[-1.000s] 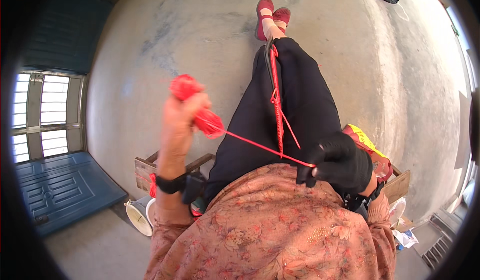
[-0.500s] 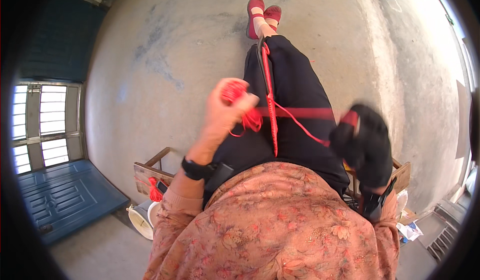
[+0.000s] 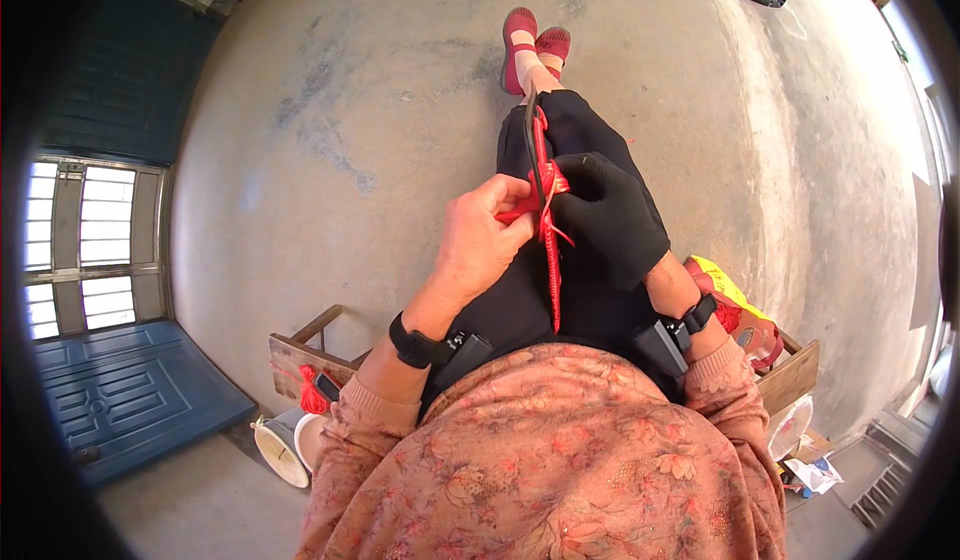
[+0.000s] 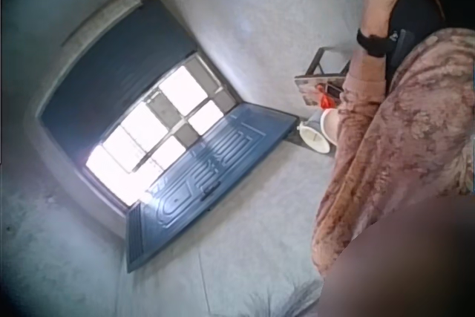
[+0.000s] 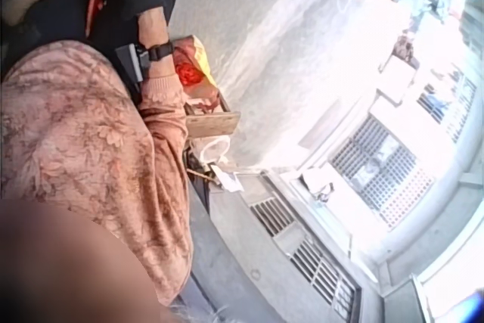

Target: Weaving red plastic ribbon onto a black chair or stool frame.

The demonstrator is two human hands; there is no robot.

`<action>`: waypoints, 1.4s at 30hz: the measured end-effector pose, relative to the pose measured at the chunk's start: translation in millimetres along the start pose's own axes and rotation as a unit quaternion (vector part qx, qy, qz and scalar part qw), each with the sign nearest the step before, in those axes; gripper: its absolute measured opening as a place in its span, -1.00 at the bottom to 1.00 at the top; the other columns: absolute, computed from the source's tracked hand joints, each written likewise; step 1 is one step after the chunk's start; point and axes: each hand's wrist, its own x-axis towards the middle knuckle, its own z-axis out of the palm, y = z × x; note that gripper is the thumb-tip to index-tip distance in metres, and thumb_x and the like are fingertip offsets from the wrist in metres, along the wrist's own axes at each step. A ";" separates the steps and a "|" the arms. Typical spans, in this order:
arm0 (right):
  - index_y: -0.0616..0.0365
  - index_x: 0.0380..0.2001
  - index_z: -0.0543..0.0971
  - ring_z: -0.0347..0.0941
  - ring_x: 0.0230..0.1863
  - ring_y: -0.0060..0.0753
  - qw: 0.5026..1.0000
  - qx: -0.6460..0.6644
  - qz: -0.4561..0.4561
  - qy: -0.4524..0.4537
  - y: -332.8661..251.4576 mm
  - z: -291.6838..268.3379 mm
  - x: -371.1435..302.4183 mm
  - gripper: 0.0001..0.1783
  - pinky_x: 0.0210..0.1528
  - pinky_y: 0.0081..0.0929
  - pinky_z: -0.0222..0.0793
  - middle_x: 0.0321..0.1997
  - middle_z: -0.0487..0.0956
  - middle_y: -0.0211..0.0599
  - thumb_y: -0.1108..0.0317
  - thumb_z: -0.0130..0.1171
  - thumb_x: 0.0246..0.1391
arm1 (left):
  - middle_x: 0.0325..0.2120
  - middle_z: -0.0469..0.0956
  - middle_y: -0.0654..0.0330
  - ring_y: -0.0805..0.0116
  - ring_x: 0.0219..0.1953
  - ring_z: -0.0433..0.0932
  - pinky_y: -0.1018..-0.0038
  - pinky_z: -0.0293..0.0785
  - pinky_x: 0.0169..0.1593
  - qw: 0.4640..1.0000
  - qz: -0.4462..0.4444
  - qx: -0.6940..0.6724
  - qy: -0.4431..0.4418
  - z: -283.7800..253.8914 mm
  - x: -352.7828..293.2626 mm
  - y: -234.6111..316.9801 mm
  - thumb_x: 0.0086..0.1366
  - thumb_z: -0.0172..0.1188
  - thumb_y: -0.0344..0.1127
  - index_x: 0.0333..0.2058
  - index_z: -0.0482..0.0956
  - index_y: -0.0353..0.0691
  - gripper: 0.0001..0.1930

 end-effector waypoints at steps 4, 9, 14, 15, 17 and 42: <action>0.21 -0.01 0.57 0.52 -0.02 -0.49 0.999 0.019 -0.012 -0.036 2.6 -7.4 -0.8 -0.62 0.04 -0.49 0.44 -0.10 0.59 -0.30 0.39 0.28 0.08 | -0.29 0.68 0.12 0.37 -0.27 0.68 0.49 0.62 -0.19 0.998 -0.014 -0.052 -0.038 -3.8 -1.4 2.4 0.20 0.25 -0.56 -0.13 0.57 -0.42 -0.76; 0.22 0.00 0.53 0.52 -0.05 -0.38 0.885 0.460 0.050 0.039 -14.0 -24.5 11.2 -0.65 0.01 -0.43 0.46 -0.08 0.59 -0.26 0.31 0.22 0.19 | -0.22 0.65 0.13 0.47 -0.21 0.64 0.57 0.60 -0.25 0.998 0.050 -0.010 0.025 -18.1 -11.7 15.2 0.28 0.22 -0.50 -0.10 0.56 -0.36 -0.79; 0.20 0.02 0.51 0.57 -0.20 -0.29 0.727 0.681 -0.027 0.080 -46.2 -86.5 -15.5 -0.57 -0.10 -0.28 0.52 -0.20 0.61 -0.16 0.12 0.20 0.23 | -0.08 0.62 -0.02 0.27 -0.04 0.64 0.52 0.59 -0.24 0.888 -0.056 -0.306 -0.338 -34.9 -30.2 35.8 0.41 0.18 -0.16 -0.04 0.52 -0.31 -0.67; 0.19 0.02 0.50 0.57 -0.21 -0.28 0.735 0.676 -0.051 0.020 -52.5 -95.9 -33.0 -0.56 -0.12 -0.27 0.52 -0.21 0.61 -0.16 0.10 0.19 0.23 | 0.03 0.52 -0.12 0.13 0.06 0.57 0.46 0.62 -0.21 0.864 -0.047 -0.354 -0.355 -26.2 -33.7 37.7 0.40 0.14 -0.01 -0.05 0.52 -0.33 -0.56; 0.19 0.03 0.50 0.58 -0.24 -0.27 0.746 0.633 -0.113 -0.173 -66.2 -105.3 -59.1 -0.53 -0.15 -0.26 0.53 -0.24 0.60 -0.15 0.06 0.19 0.23 | 0.28 0.26 -0.24 -0.09 0.27 0.38 0.34 0.65 -0.11 0.802 -0.031 -0.459 -0.380 2.4 -34.8 38.7 0.37 0.09 0.21 -0.05 0.52 -0.31 -0.40; 0.42 -0.10 0.47 0.49 -0.53 -0.40 0.880 0.469 0.000 -0.076 -86.7 -81.9 -112.0 -0.50 -0.43 -0.53 0.40 -0.51 0.55 -0.19 0.11 0.22 0.18 | 0.13 0.44 -0.09 0.02 0.19 0.42 0.22 0.54 0.01 0.706 -0.033 -0.628 -0.328 -11.0 -38.9 9.8 0.40 -0.02 0.25 -0.07 0.47 -0.26 -0.42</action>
